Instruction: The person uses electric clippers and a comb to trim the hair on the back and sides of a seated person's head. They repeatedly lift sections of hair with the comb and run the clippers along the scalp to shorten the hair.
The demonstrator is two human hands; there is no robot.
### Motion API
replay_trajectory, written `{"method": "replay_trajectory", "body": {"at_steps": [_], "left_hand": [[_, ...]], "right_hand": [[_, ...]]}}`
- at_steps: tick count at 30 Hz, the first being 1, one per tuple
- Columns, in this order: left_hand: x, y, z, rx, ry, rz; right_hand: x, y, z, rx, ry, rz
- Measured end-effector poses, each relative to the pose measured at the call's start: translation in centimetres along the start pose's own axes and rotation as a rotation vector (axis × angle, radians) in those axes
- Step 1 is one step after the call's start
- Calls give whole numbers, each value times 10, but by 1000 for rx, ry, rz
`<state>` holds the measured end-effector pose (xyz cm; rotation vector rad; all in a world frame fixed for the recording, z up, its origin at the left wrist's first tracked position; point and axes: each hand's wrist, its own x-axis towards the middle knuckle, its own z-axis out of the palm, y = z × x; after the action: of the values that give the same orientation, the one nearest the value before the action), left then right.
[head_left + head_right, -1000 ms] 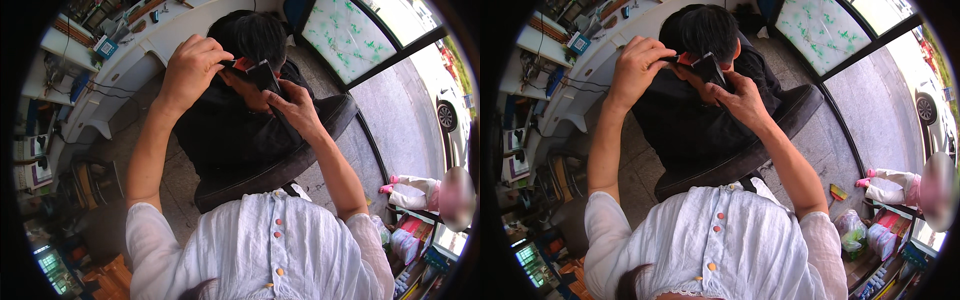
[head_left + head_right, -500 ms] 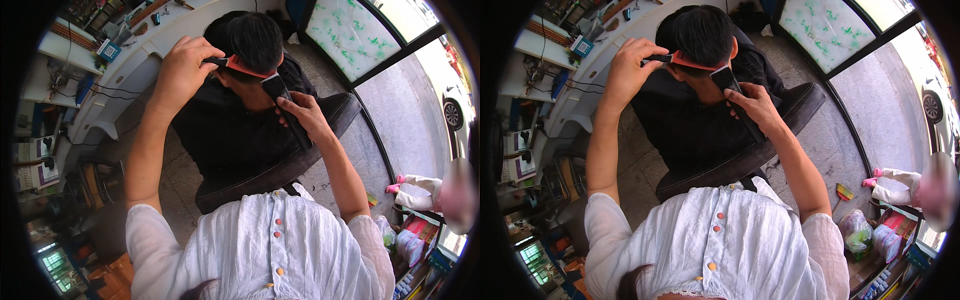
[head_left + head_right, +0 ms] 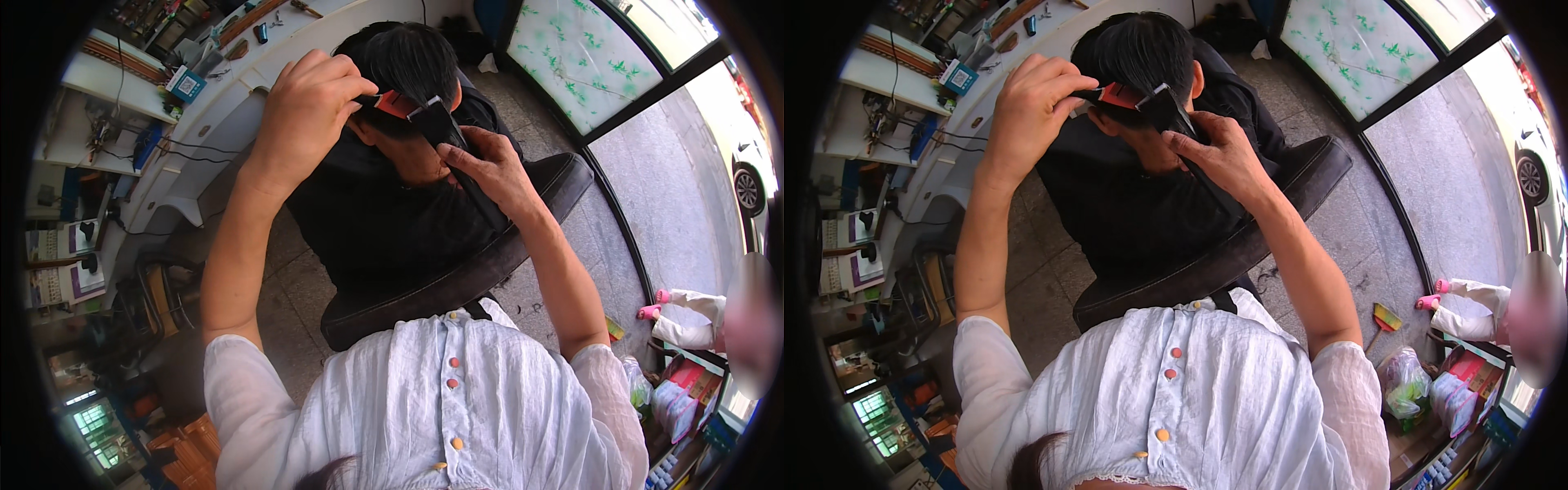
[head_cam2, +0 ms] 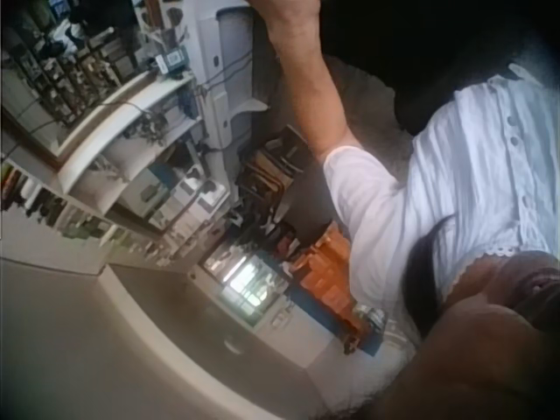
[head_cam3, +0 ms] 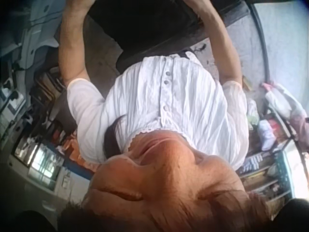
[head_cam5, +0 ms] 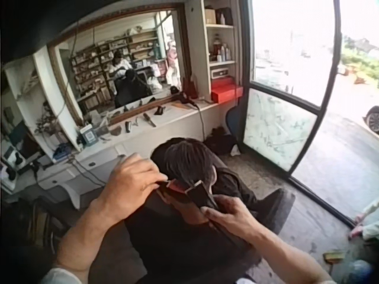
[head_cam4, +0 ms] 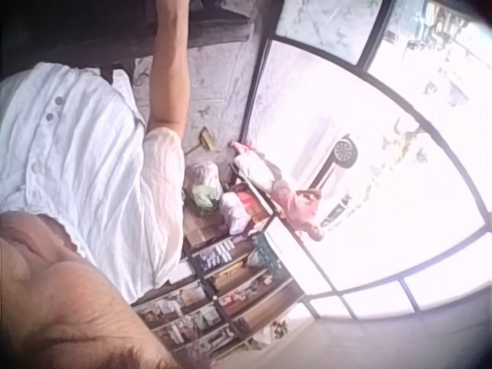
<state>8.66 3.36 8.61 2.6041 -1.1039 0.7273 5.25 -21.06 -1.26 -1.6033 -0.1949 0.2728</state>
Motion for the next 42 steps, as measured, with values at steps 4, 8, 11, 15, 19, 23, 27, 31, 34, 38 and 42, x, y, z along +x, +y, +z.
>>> {"method": "replay_trajectory", "body": {"at_steps": [4,8,11,15,19,23,27,31,34,38,42], "left_hand": [[9,5,-4,31,-38,28],[14,7,-5,7,-176,-57],[13,2,-10,-28,-308,-237],[13,-4,-12,-49,-298,-300],[19,4,-4,-39,-197,-237],[22,12,-3,-4,-137,-177],[24,18,-2,30,-84,-108],[26,21,-2,64,-83,-79],[30,24,-3,79,-97,-59],[36,29,-4,96,-140,-31],[36,31,-8,58,-291,-160]], "right_hand": [[7,-3,0,-189,-23,-154],[5,5,-3,-161,-62,-176],[-2,23,-14,73,-49,6],[-8,24,-27,197,-59,219],[-6,24,-31,202,-61,251],[-2,24,-29,195,-85,206],[2,17,-26,181,-103,158],[8,11,-26,141,-138,68],[13,5,-26,14,-136,-46],[16,-3,-22,-140,-129,-180],[13,5,-26,-64,-175,-151]]}}
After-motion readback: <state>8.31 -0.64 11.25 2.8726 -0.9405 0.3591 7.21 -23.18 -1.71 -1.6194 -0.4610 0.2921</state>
